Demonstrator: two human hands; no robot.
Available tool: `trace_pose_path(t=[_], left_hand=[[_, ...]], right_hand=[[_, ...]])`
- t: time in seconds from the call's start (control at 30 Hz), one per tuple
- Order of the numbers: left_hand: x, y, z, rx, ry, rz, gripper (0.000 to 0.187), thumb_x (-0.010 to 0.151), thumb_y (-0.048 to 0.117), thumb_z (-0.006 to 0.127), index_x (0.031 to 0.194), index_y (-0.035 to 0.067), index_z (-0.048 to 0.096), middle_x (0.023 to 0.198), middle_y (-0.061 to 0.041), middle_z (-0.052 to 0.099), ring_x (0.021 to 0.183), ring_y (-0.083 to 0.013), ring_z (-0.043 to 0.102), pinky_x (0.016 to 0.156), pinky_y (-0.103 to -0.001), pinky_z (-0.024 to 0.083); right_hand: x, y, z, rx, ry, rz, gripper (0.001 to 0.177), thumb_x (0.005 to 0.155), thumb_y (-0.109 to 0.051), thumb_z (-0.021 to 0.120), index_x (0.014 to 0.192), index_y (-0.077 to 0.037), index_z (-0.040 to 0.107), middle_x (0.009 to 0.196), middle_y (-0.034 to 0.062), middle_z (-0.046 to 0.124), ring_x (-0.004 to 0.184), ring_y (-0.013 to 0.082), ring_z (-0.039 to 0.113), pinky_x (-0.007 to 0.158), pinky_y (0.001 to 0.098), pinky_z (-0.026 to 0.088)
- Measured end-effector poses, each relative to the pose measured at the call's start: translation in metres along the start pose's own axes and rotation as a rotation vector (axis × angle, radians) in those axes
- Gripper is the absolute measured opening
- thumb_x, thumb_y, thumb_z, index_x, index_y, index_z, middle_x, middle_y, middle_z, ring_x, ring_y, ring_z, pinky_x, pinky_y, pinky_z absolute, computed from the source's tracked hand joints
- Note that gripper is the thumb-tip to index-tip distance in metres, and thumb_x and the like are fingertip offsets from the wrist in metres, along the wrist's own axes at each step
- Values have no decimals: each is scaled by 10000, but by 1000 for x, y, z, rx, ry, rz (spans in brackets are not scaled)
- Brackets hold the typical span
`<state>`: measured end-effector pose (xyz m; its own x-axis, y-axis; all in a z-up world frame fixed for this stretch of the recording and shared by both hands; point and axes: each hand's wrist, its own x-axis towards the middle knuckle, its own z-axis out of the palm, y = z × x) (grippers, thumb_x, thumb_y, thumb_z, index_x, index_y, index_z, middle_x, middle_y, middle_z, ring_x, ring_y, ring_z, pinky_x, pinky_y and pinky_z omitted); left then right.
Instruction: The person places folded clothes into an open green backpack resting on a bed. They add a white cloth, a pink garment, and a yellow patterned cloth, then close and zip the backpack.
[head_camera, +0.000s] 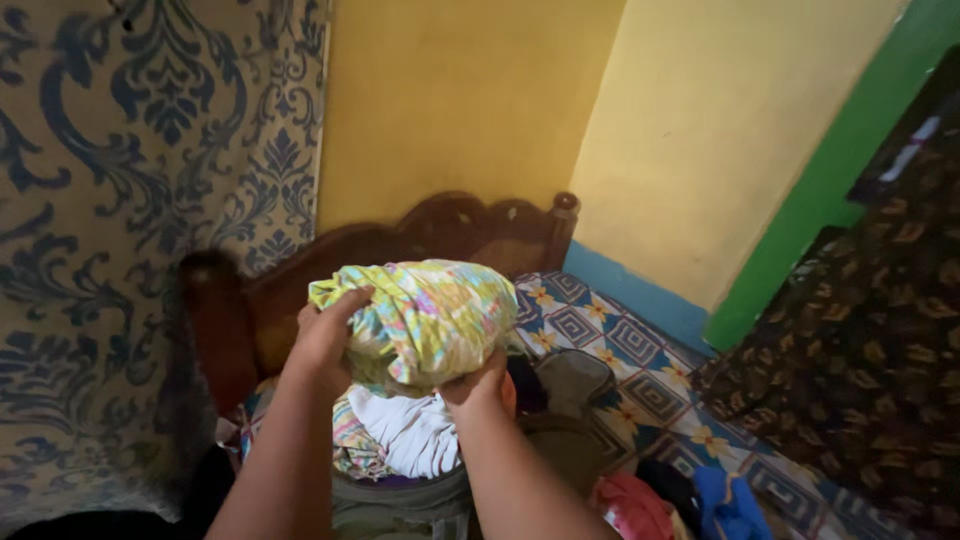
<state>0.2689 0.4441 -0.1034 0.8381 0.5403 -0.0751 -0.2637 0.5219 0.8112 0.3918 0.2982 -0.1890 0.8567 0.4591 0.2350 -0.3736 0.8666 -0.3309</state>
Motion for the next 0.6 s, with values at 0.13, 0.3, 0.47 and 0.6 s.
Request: trace_pose_path(t=[0.13, 0.3, 0.47, 0.6], left_hand=[[41, -68, -19, -17, -29, 104, 426, 872, 118, 689, 1268, 26, 564, 1156, -134, 707, 984, -263, 725, 811, -440, 603], [64, -143, -35, -105, 18, 254, 388, 920, 52, 554, 1308, 55, 546, 1201, -131, 682, 1040, -268, 701, 842, -425, 594], [71, -172, -18, -98, 237, 313, 535, 926, 31, 513, 1432, 154, 392, 1242, -114, 631, 1061, -279, 675, 813, -443, 585], [78, -188, -22, -30, 339, 356, 584, 935, 38, 528, 1497, 158, 425, 1245, -104, 650, 1028, -259, 682, 778, -437, 587]], right_hand=[[18, 4, -57, 16, -29, -17, 626, 967, -453, 442, 1429, -43, 539, 1420, 185, 599, 1312, 389, 574, 1087, 565, 479], [31, -24, -90, -42, 149, 196, 657, 922, -527, 452, 1394, -89, 582, 1377, 151, 641, 1268, 369, 595, 1045, 557, 487], [71, -50, -137, -59, -36, 362, 541, 965, -455, 549, 1351, -82, 618, 1352, 123, 646, 1241, 325, 618, 1059, 532, 504], [105, -66, -188, -381, 54, 572, 470, 934, -380, 589, 1293, -82, 637, 1300, 137, 661, 1189, 327, 631, 1002, 538, 515]])
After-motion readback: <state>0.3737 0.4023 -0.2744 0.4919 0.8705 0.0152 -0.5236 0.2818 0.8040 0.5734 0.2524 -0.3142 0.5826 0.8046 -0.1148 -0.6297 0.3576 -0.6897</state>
